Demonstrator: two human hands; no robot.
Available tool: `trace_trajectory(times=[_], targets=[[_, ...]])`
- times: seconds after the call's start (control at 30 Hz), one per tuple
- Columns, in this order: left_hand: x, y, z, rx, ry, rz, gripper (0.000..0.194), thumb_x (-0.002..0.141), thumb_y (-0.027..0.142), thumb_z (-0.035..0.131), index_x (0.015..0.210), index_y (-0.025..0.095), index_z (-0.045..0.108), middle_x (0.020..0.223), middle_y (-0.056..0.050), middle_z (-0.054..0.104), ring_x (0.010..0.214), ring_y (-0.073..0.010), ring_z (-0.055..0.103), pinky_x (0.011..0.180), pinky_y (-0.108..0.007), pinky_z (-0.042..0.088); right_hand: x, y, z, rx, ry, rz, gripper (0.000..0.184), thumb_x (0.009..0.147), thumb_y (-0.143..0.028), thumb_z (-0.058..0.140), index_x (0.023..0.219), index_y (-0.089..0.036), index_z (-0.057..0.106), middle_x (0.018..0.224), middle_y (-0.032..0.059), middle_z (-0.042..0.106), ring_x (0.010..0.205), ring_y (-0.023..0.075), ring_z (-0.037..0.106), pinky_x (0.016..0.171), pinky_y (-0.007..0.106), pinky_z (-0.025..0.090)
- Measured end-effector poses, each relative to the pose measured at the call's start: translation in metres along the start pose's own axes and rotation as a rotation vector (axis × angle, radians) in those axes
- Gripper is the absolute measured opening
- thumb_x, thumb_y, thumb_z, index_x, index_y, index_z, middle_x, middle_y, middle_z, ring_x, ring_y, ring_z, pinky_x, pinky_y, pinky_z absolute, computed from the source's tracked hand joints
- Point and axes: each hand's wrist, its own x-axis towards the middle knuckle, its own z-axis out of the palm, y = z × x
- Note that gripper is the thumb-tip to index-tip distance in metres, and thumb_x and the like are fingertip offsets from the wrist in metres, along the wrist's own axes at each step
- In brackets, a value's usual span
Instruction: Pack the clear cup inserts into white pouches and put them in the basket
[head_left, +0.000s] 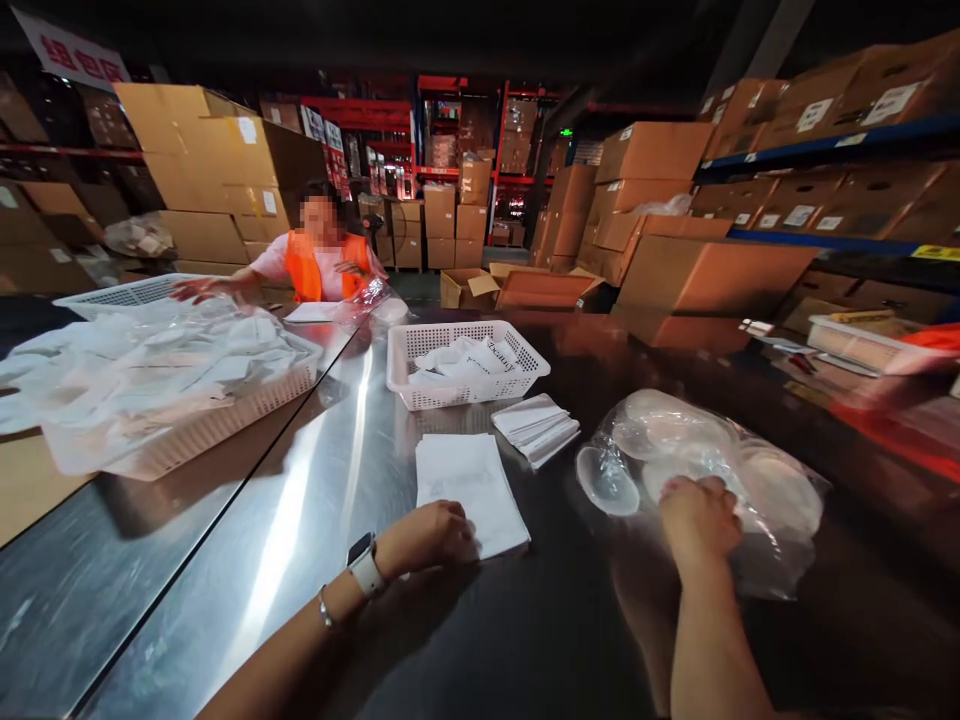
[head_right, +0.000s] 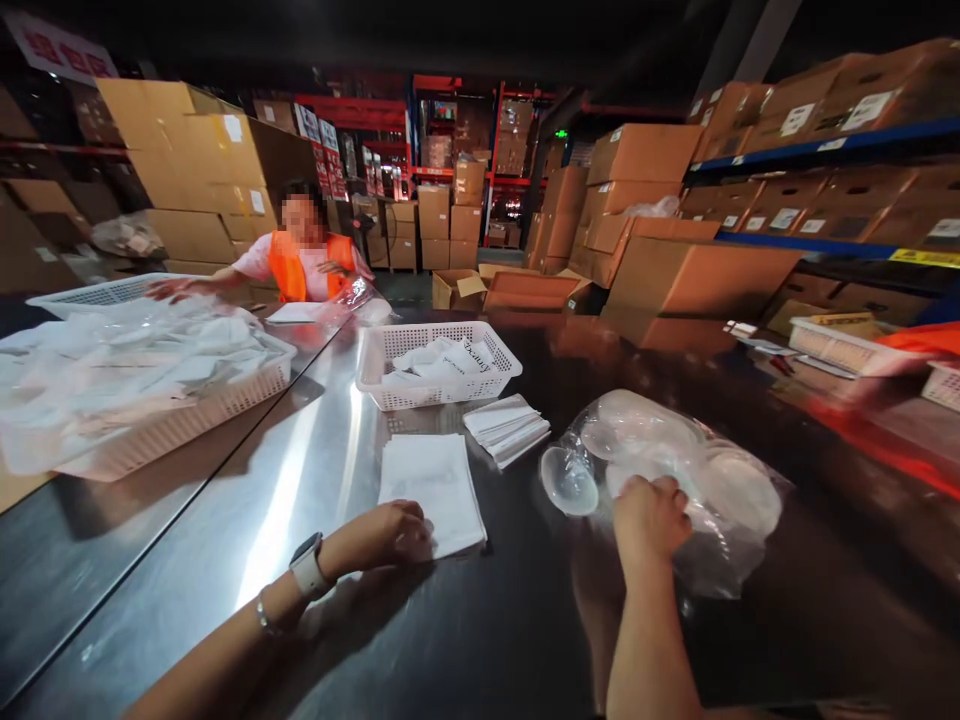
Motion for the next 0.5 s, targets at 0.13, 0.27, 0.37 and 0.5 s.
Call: trace_trajectory(times=[0.13,0.27,0.37,0.5], targets=[[-0.003,-0.003,0.004,0.035,-0.042,0.052,0.017,0.096,0.024,0.052,0.082,0.02,0.062,0.084,0.0,0.066,0.075,-0.0139,0.056,0.076,-0.026,0.042,-0.008,-0.022,-0.004,0.001,0.249,-0.023,0.048,0.101,-0.031,0.025,0.109,-0.005,0.065,0.111,0.0216,0.062,0.089,0.0285,0.064,0.07,0.038,0.048],[-0.005,-0.004,0.007,-0.054,-0.022,-0.125,0.024,0.099,0.029,0.045,0.093,0.022,0.067,0.081,0.0,0.063,0.075,-0.0134,0.058,0.066,-0.023,0.041,-0.021,-0.063,0.023,-0.064,0.197,-0.314,0.043,0.103,-0.034,0.029,0.1,-0.009,0.064,0.087,0.0154,0.068,0.068,0.0225,0.066,0.053,0.03,0.04],[-0.005,-0.003,0.007,-0.07,-0.023,-0.168,0.023,0.098,0.027,0.047,0.095,0.024,0.07,0.079,0.0,0.063,0.076,-0.0142,0.06,0.064,-0.022,0.041,-0.029,-0.08,0.045,-0.074,0.037,-0.571,0.025,0.096,-0.03,0.051,0.092,-0.01,0.066,0.086,0.0145,0.069,0.079,0.0262,0.068,0.06,0.031,0.045],[-0.004,0.0,0.007,-0.025,-0.051,-0.288,0.021,0.091,0.021,0.052,0.1,0.023,0.071,0.083,-0.002,0.065,0.068,-0.0148,0.06,0.061,-0.024,0.043,-0.024,-0.068,0.048,-0.002,0.011,-0.657,0.019,0.091,-0.013,0.052,0.093,-0.017,0.07,0.092,0.0091,0.071,0.085,0.0219,0.068,0.068,0.029,0.05]])
